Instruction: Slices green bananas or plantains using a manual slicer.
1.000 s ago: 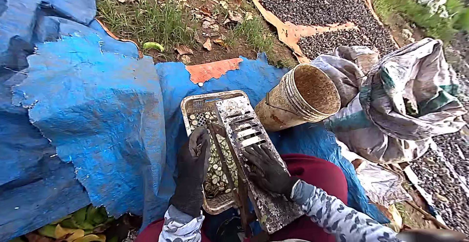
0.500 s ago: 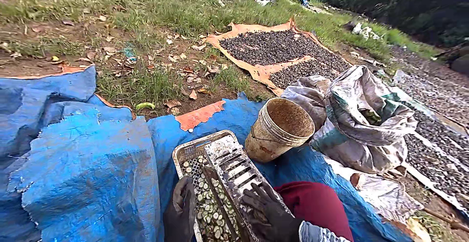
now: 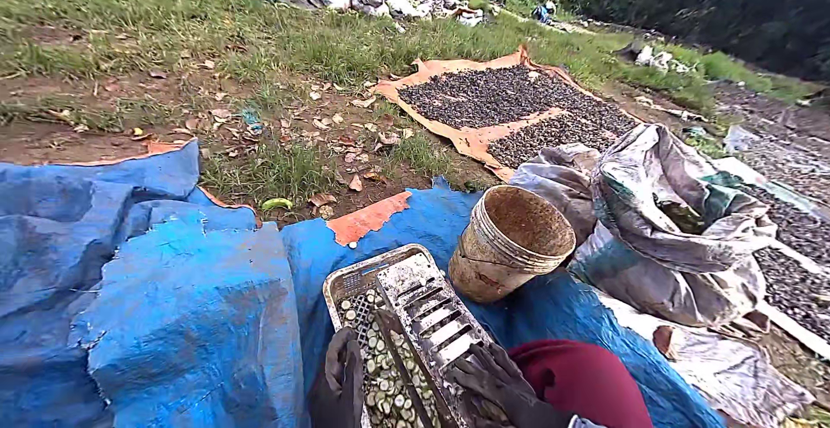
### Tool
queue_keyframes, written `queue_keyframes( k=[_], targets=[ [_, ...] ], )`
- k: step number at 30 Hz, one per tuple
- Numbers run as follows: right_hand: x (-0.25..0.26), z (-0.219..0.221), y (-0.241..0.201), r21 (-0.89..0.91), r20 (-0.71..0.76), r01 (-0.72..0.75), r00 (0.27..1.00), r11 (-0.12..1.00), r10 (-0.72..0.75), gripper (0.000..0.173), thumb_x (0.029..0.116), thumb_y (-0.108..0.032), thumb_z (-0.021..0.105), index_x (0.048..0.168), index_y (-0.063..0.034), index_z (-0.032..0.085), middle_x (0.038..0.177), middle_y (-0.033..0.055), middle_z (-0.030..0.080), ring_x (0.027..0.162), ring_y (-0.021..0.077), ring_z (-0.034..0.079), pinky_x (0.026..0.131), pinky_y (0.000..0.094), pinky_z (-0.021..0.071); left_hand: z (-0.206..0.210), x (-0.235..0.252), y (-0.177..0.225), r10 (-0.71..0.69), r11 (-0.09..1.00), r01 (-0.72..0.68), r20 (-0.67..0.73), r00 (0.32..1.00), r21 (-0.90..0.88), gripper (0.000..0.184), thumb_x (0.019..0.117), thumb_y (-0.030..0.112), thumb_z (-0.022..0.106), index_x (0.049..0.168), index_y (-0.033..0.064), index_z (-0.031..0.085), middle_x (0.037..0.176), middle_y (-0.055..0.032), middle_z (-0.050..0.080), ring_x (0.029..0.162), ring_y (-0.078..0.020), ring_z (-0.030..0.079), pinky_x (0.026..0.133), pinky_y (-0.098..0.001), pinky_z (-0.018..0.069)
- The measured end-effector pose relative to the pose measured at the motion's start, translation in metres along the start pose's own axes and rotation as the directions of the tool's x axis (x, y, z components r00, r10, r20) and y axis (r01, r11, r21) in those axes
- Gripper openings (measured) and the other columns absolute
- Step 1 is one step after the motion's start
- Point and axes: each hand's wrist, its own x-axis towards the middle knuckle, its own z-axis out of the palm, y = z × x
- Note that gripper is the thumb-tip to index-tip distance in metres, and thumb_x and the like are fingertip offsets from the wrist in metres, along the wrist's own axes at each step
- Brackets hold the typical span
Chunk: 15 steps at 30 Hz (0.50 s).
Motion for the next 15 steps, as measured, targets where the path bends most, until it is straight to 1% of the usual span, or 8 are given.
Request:
queue_keyframes(
  k=[2, 4, 6, 7, 8, 10, 13, 15],
  targets=[
    [-0.014, 0.009, 0.01, -0.025, -0.082, 0.036, 0.996, 0.999, -0.038, 0.062, 0.1009, -0.051, 0.055, 0.154, -0.0202, 0.05, 0.163, 0.0059, 0.042, 0.157, 0.0415, 0.019, 0.122, 0.0713, 0.0025, 0.001, 0.003, -0.004, 0.0, 1.0, 0.0, -0.002, 1.0, 0.014, 0.037, 0.1013, 0.017, 0.057, 0.131, -0.0049, 0.061, 0.127, -0.0182, 0.066, 0.115, -0.0167, 0.065, 0.1, -0.0313, 0.052],
    [0.018, 0.007, 0.019, -0.111, -0.062, -0.004, 0.998, 0.994, -0.003, 0.067, 0.0993, -0.058, 0.053, 0.157, -0.0249, 0.046, 0.168, 0.0031, 0.032, 0.159, 0.0385, 0.01, 0.122, 0.0697, -0.0026, 0.004, 0.003, -0.011, -0.023, 0.999, 0.023, 0.017, 1.0, 0.041, 0.038, 0.1013, 0.018, 0.057, 0.133, -0.0026, 0.061, 0.127, -0.017, 0.066, 0.115, -0.0182, 0.065, 0.102, -0.0335, 0.0514],
    [0.062, -0.003, 0.02, -0.185, 0.046, -0.07, 0.996, 0.98, 0.08, 0.073, 0.0994, -0.062, 0.047, 0.162, -0.0263, 0.035, 0.173, 0.0022, 0.018, 0.16, 0.0351, -0.002, 0.122, 0.0664, -0.0099, 0.006, 0.003, -0.015, -0.03, 0.998, 0.029, 0.018, 0.999, 0.058, 0.037, 0.1011, 0.016, 0.056, 0.133, -0.0029, 0.06, 0.127, -0.0182, 0.066, 0.115, -0.0198, 0.065, 0.102, -0.0346, 0.051],
    [0.075, -0.007, 0.019, -0.197, 0.077, -0.088, 0.992, 0.977, 0.104, 0.075, 0.0992, -0.063, 0.046, 0.163, -0.0257, 0.032, 0.173, 0.0027, 0.015, 0.16, 0.0343, -0.005, 0.122, 0.0654, -0.0117, 0.007, 0.004, -0.014, -0.025, 0.998, 0.024, 0.009, 1.0, 0.056, 0.037, 0.1013, 0.016, 0.056, 0.133, -0.0033, 0.06, 0.127, -0.0184, 0.066, 0.115, -0.0197, 0.065, 0.102, -0.0338, 0.0511],
    [0.077, -0.009, 0.019, -0.192, 0.08, -0.101, 0.99, 0.976, 0.118, 0.076, 0.0992, -0.064, 0.045, 0.164, -0.0261, 0.03, 0.173, 0.0023, 0.015, 0.16, 0.0339, -0.005, 0.122, 0.0653, -0.0118, 0.006, 0.006, -0.012, -0.019, 0.999, 0.019, -0.001, 1.0, 0.049, 0.037, 0.1014, 0.016, 0.057, 0.133, -0.0033, 0.06, 0.127, -0.0179, 0.066, 0.115, -0.0188, 0.065, 0.101, -0.0326, 0.0513],
    [0.051, -0.008, 0.02, -0.172, 0.055, -0.114, 0.991, 0.978, 0.125, 0.074, 0.0991, -0.065, 0.046, 0.162, -0.0278, 0.034, 0.172, 0.0008, 0.019, 0.16, 0.0349, 0.0, 0.122, 0.0674, -0.0093, 0.004, 0.002, -0.007, -0.023, 0.999, 0.023, -0.008, 1.0, 0.028, 0.038, 0.1019, 0.017, 0.056, 0.134, -0.0021, 0.06, 0.129, -0.0151, 0.066, 0.116, -0.015, 0.064, 0.101, -0.0295, 0.0506],
    [0.002, 0.005, 0.012, -0.149, -0.01, -0.128, 0.992, 0.981, 0.128, 0.079, 0.0979, -0.066, 0.047, 0.162, -0.021, 0.036, 0.171, 0.0063, 0.025, 0.16, 0.0369, 0.008, 0.122, 0.0689, -0.0041, -0.003, -0.003, -0.006, -0.023, 0.999, 0.023, -0.008, 1.0, 0.027, 0.037, 0.103, 0.02, 0.055, 0.134, -0.0007, 0.06, 0.129, -0.0117, 0.066, 0.115, -0.0088, 0.063, 0.098, -0.0245, 0.0508],
    [0.013, 0.004, 0.011, -0.159, -0.043, -0.196, 0.981, 0.968, 0.192, 0.087, 0.0969, -0.07, 0.045, 0.164, -0.0162, 0.03, 0.172, 0.0095, 0.02, 0.16, 0.0351, 0.007, 0.124, 0.0653, -0.0044, 0.0, -0.004, -0.009, -0.012, 1.0, 0.011, 0.001, 1.0, 0.019, 0.037, 0.1023, 0.019, 0.057, 0.133, -0.0021, 0.06, 0.127, -0.0122, 0.066, 0.113, -0.0081, 0.064, 0.097, -0.0233, 0.0515]
  ],
)
